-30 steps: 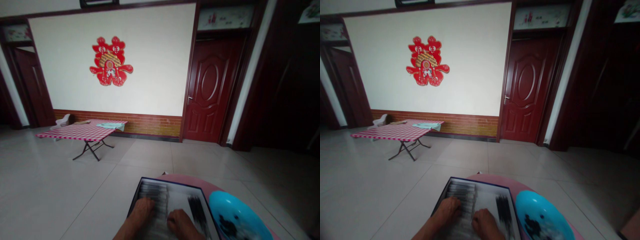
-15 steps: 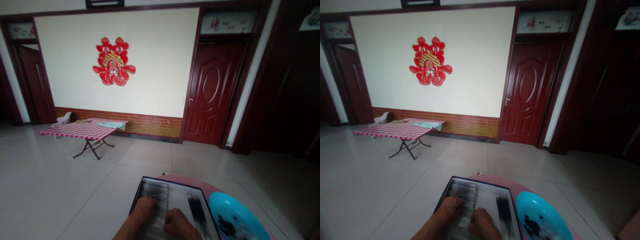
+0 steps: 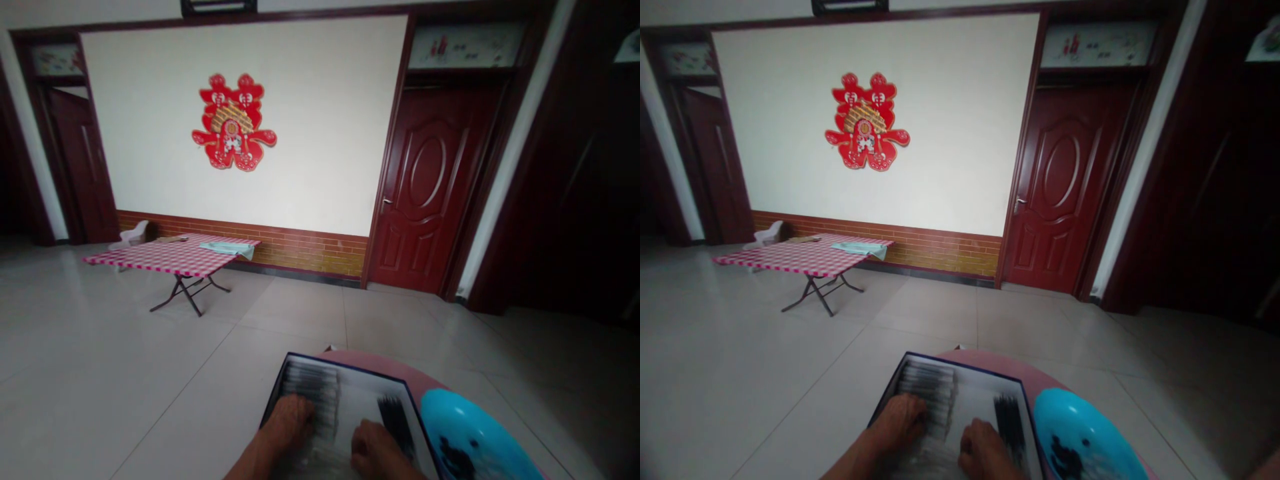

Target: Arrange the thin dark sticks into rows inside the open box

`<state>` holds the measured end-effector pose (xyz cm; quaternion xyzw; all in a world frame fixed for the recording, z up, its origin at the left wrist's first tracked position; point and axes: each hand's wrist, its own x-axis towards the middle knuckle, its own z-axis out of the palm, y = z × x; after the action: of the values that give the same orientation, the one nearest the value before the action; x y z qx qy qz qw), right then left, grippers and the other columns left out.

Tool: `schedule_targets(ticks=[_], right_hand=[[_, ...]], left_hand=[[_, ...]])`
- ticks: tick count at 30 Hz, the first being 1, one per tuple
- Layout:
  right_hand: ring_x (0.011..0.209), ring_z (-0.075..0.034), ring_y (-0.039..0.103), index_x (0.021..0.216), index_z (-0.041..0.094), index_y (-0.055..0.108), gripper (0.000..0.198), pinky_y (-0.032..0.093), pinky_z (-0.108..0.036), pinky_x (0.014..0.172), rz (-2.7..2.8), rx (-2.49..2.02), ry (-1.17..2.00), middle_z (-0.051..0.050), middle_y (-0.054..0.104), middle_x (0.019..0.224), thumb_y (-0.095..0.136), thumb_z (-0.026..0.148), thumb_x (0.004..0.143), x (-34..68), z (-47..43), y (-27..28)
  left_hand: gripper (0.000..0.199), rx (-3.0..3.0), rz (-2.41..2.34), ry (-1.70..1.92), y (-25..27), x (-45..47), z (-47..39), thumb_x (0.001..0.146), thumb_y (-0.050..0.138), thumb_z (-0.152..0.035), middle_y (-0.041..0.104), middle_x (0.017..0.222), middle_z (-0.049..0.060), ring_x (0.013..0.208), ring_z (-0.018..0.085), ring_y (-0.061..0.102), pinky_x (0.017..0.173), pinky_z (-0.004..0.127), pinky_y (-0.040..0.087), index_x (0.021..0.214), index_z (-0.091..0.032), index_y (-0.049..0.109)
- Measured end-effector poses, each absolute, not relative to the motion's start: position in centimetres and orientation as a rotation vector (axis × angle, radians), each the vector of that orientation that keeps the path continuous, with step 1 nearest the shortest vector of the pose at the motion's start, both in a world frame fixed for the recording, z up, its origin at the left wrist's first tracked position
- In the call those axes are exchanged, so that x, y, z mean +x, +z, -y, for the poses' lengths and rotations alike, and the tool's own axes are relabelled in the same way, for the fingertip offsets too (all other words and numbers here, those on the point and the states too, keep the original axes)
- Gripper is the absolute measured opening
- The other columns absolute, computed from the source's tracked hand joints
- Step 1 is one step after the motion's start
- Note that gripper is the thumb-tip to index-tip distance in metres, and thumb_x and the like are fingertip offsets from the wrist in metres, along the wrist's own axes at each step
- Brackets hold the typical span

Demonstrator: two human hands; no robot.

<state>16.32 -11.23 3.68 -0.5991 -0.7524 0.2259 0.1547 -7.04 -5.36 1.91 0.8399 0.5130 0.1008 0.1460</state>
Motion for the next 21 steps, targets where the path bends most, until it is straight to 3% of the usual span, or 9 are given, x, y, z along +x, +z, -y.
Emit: schedule_targets(ticks=[6, 10, 13, 17, 21], right_hand=[[0.080, -0.019, 0.060, 0.080, 0.016, 0.066, 0.018, 0.042, -0.028, 0.074, 2.144, -1.696, 0.597, -0.005, 0.067, 0.085, 0.050, 0.015, 0.071, 17.8, 10.2, 1.8], [0.079, -0.018, 0.060, 0.075, 0.016, 0.066, 0.016, 0.040, -0.027, 0.073, 2.135, -1.702, 0.544, -0.005, 0.067, 0.083, 0.051, 0.012, 0.071, 18.9, 9.4, 0.8], [0.079, -0.018, 0.059, 0.074, 0.015, 0.066, 0.014, 0.040, -0.026, 0.071, 2.102, -1.676, 0.548, -0.005, 0.067, 0.081, 0.052, 0.013, 0.073, 19.4, 9.3, 1.0], [0.078, -0.017, 0.060, 0.075, 0.015, 0.066, 0.015, 0.040, -0.026, 0.071, 2.031, -1.657, 0.576, -0.005, 0.067, 0.081, 0.051, 0.017, 0.076, 19.1, 9.5, 1.8], [0.079, -0.017, 0.060, 0.077, 0.015, 0.066, 0.015, 0.040, -0.025, 0.071, 1.965, -1.697, 0.563, -0.005, 0.068, 0.082, 0.052, 0.017, 0.077, 17.2, 9.8, 1.9]], left_hand=[[0.017, 2.399, -1.465, 0.402, 2.2, -7.1, 5.5, 0.083, 0.052, -0.023, 0.070, 0.093, 0.007, 0.091, 0.024, 0.064, 0.082, 0.031, 0.043, 0.090, -0.020, 0.068], [0.031, 2.270, -1.546, 0.582, 2.7, -7.1, 5.0, 0.091, 0.039, -0.029, 0.069, 0.085, 0.009, 0.086, 0.023, 0.064, 0.080, 0.030, 0.042, 0.082, -0.018, 0.067], [0.043, 2.100, -1.592, 0.709, 3.1, -7.0, 4.4, 0.093, 0.033, -0.036, 0.064, 0.069, 0.008, 0.074, 0.022, 0.063, 0.070, 0.030, 0.042, 0.070, -0.017, 0.064], [0.048, 1.852, -1.481, 0.790, 3.2, -5.7, 3.7, 0.086, 0.040, -0.050, 0.056, 0.054, 0.002, 0.055, 0.017, 0.056, 0.052, 0.026, 0.038, 0.057, -0.018, 0.059], [0.052, 1.484, -1.336, 0.969, 2.9, -2.9, 3.4, 0.076, 0.046, -0.063, 0.058, 0.060, -0.001, 0.053, 0.014, 0.054, 0.049, 0.024, 0.038, 0.081, -0.016, 0.066]])
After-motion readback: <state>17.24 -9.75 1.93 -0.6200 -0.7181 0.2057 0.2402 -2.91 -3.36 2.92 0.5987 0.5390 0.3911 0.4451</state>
